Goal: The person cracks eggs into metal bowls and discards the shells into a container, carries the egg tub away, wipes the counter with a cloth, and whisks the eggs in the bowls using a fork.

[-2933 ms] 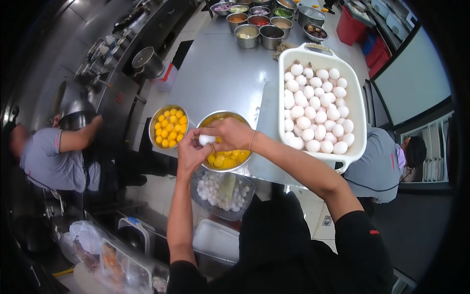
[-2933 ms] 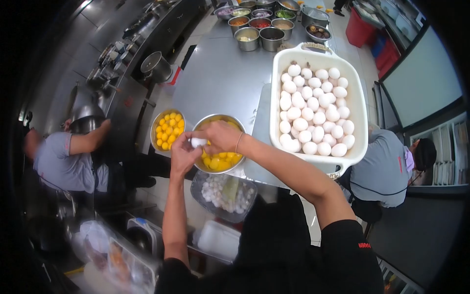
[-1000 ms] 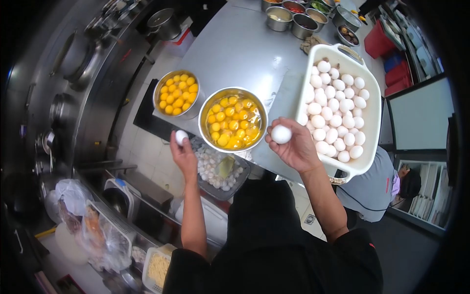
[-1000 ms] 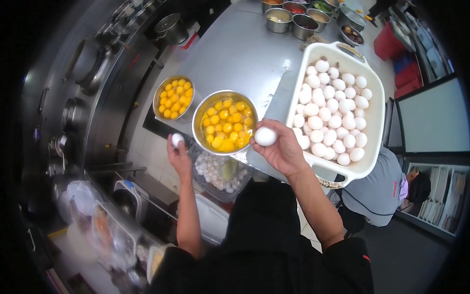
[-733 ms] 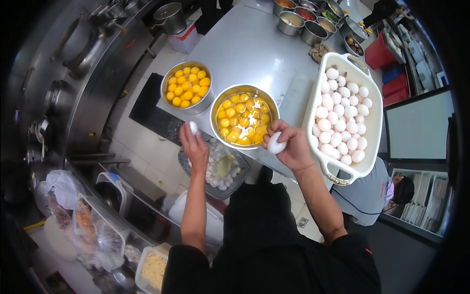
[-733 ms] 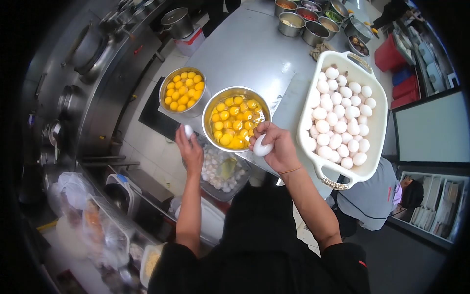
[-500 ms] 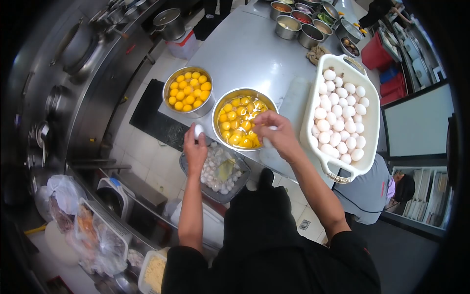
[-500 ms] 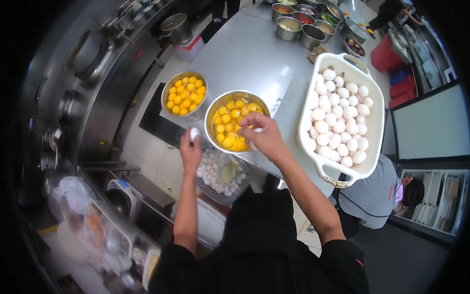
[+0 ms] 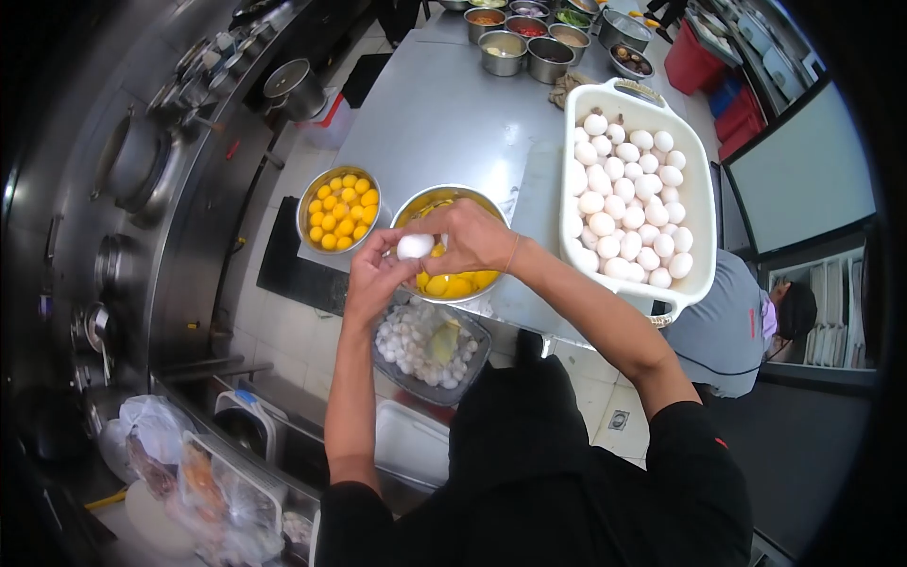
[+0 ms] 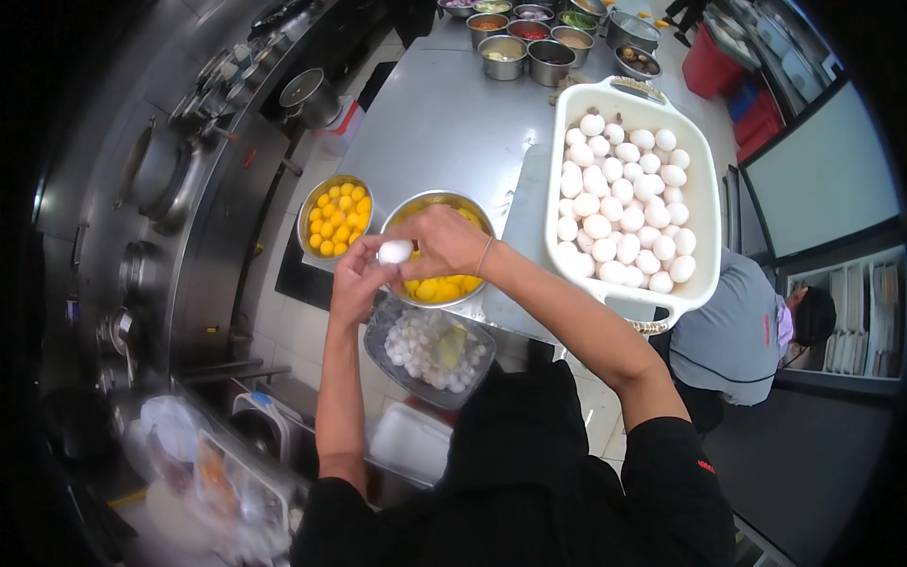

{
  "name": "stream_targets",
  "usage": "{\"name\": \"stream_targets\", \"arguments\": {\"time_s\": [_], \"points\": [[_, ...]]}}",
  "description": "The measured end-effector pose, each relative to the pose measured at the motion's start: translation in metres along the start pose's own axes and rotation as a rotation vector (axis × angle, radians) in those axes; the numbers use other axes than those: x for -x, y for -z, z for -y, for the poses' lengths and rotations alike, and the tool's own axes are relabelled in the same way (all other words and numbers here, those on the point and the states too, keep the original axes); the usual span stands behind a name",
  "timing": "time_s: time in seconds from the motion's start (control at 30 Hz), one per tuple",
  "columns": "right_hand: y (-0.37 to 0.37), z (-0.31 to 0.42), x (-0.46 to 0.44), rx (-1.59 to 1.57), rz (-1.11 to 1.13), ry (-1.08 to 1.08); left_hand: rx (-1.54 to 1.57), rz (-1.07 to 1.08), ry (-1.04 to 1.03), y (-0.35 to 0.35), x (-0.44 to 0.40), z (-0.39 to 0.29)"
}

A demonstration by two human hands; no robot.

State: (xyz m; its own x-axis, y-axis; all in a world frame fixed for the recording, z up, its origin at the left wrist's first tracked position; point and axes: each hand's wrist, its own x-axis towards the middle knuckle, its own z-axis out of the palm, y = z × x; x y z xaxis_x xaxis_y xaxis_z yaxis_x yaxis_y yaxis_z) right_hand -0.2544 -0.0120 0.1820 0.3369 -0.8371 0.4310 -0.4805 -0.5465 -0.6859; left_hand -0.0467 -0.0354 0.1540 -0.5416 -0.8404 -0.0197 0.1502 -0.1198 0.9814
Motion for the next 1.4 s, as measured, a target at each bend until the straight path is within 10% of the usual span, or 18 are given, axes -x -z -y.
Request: {"name": "stream_targets", "arguments": {"time_s": [0.3, 0.4, 0.5, 0.7, 0.9, 1.0, 1.1, 1.33, 1.4], "points": [[-0.018, -0.025, 0.019, 0.112, -0.129, 0.005, -0.335, -0.119, 0.006, -0.024, -0.023, 0.01], [-0.016, -0.034, 0.021, 0.208, -0.078, 0.039, -0.865, -0.126, -0.084, -0.026, -0.022, 0.003], [-0.011, -0.036, 0.026, 0.352, -0.038, 0.03, -1.265, -0.146, -0.596, -0.021, -0.021, 0.011], [-0.034, 0.017, 0.049, 0.09, -0.175, -0.263, -0.902, -0.395, -0.144, -0.019, 0.04, -0.028], [-0.081, 0.082, 0.068, -0.496, 0.131, -0.86, -1.367, -0.294, -0.044, -0.01, 0.135, -0.027], [-0.105, 0.097, 0.07, -0.79, -0.034, -1.053, -0.695, 0.004, 0.24, -0.039, 0.149, -0.031], [-0.106, 0.107, 0.074, -0.702, -0.185, -0.924, -0.546, -0.162, -0.006, -0.047, 0.155, 0.021], [0.112, 0.033, 0.16, 0.363, -0.499, -0.5, 0.478, -0.64, 0.191, 0.0, 0.115, 0.085], [0.168, -0.012, 0.213, 0.966, -0.332, -0.807, 0.366, -0.716, 0.146, 0.014, 0.099, 0.1]]}}
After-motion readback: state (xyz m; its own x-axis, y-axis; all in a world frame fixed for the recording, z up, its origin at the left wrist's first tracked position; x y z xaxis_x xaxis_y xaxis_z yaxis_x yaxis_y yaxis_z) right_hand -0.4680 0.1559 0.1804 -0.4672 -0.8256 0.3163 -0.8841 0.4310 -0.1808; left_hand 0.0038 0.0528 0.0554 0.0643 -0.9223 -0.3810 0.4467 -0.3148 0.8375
